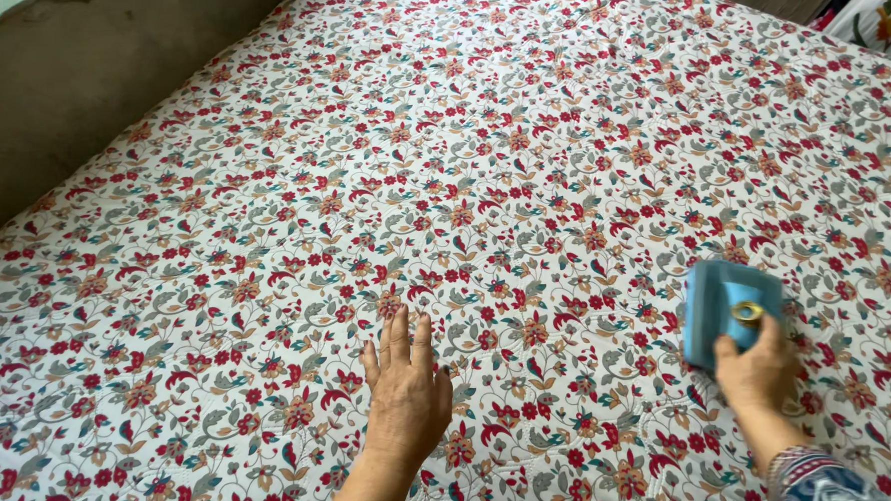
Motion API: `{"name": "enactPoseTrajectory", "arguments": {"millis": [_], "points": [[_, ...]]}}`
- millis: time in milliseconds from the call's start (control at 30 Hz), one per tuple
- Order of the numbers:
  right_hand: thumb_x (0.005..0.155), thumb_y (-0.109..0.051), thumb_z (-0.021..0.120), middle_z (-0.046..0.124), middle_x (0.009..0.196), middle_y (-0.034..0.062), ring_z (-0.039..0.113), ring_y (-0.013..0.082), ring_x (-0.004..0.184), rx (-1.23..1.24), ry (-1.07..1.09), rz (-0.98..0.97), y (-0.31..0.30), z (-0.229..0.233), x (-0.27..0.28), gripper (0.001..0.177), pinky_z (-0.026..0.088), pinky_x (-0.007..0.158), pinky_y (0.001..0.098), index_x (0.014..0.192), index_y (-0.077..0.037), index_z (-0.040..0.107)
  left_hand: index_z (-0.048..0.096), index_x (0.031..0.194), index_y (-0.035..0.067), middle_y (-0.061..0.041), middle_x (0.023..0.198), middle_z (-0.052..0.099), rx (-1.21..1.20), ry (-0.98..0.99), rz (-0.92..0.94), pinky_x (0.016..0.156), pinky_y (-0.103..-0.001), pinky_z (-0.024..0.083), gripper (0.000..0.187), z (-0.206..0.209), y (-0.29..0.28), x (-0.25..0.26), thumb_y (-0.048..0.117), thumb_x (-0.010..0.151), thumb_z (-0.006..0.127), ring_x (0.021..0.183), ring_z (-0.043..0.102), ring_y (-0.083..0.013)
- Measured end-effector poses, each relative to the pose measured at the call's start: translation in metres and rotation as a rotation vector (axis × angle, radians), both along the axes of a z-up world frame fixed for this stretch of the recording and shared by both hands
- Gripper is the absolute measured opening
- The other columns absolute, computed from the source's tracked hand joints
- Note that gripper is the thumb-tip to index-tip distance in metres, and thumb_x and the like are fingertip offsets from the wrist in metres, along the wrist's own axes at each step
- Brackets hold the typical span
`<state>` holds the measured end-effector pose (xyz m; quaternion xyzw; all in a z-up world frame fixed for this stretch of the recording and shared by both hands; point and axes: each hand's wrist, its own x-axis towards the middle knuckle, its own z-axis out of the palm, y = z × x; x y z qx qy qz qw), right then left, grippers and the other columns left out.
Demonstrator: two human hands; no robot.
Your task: The person uses a blue handheld lint remover to clean a floral-patterned bedsheet. They move the device back and forth across the surface of the bed, covering different areas systematically while holding the sheet with their other hand.
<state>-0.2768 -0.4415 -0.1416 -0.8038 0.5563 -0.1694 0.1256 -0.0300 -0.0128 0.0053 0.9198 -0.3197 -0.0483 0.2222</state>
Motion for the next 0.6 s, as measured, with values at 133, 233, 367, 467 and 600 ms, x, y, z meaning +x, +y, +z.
{"name": "enactPoseTrajectory", "arguments": {"millis": [133, 233, 367, 467, 600], "points": [[0.084, -0.024, 0.071, 0.058, 0.121, 0.0194, 0.055, 0.0349, 0.115, -0.053, -0.016, 0.397, 0.104, 0.018, 0.074, 0.065, 0.047, 0.099, 0.0510, 0.145, -0.017, 0.048, 0.032, 0.147, -0.001, -0.029, 0.159, 0.022, -0.001, 0.025, -0.070, 0.118, -0.063, 0.009, 0.069, 0.005, -0.018, -0.012, 0.017, 0.087, 0.062, 0.148, 0.019, -0.0429], [0.088, -0.028, 0.069, 0.059, 0.118, 0.0131, 0.055, 0.0312, 0.112, 0.124, 0.034, 0.656, 0.168, 0.044, 0.111, 0.063, 0.049, 0.097, 0.0462, 0.145, -0.020, 0.043, 0.032, 0.149, 0.001, -0.029, 0.162, 0.021, 0.019, 0.027, -0.101, 0.117, -0.063, 0.008, 0.073, 0.007, -0.026, -0.019, 0.017, 0.085, 0.063, 0.150, 0.017, -0.0446], [0.086, -0.030, 0.069, 0.059, 0.117, 0.0148, 0.055, 0.0316, 0.111, 0.056, 0.013, 0.719, 0.156, 0.057, 0.115, 0.064, 0.050, 0.096, 0.0486, 0.144, -0.018, 0.043, 0.032, 0.153, 0.004, -0.028, 0.162, 0.020, 0.043, 0.009, -0.086, 0.117, -0.061, 0.008, 0.077, 0.004, -0.022, -0.022, 0.018, 0.084, 0.064, 0.149, 0.018, -0.0433], [0.089, -0.030, 0.066, 0.059, 0.120, 0.0156, 0.056, 0.0313, 0.113, 0.059, 0.052, 0.532, 0.087, 0.047, 0.086, 0.064, 0.052, 0.094, 0.0479, 0.148, -0.020, 0.042, 0.032, 0.152, 0.005, -0.026, 0.164, 0.020, 0.091, -0.019, -0.068, 0.118, -0.061, 0.007, 0.078, -0.007, -0.011, -0.017, 0.022, 0.083, 0.064, 0.150, 0.018, -0.0428], [0.090, -0.033, 0.069, 0.057, 0.128, 0.0224, 0.054, 0.0366, 0.117, 0.008, 0.111, 0.127, -0.017, 0.030, 0.010, 0.069, 0.052, 0.094, 0.0532, 0.151, -0.015, 0.043, 0.030, 0.154, 0.008, -0.025, 0.164, 0.018, 0.215, -0.036, -0.019, 0.118, -0.061, 0.006, 0.082, -0.029, -0.003, -0.008, 0.025, 0.081, 0.064, 0.148, 0.015, -0.0413]]}}
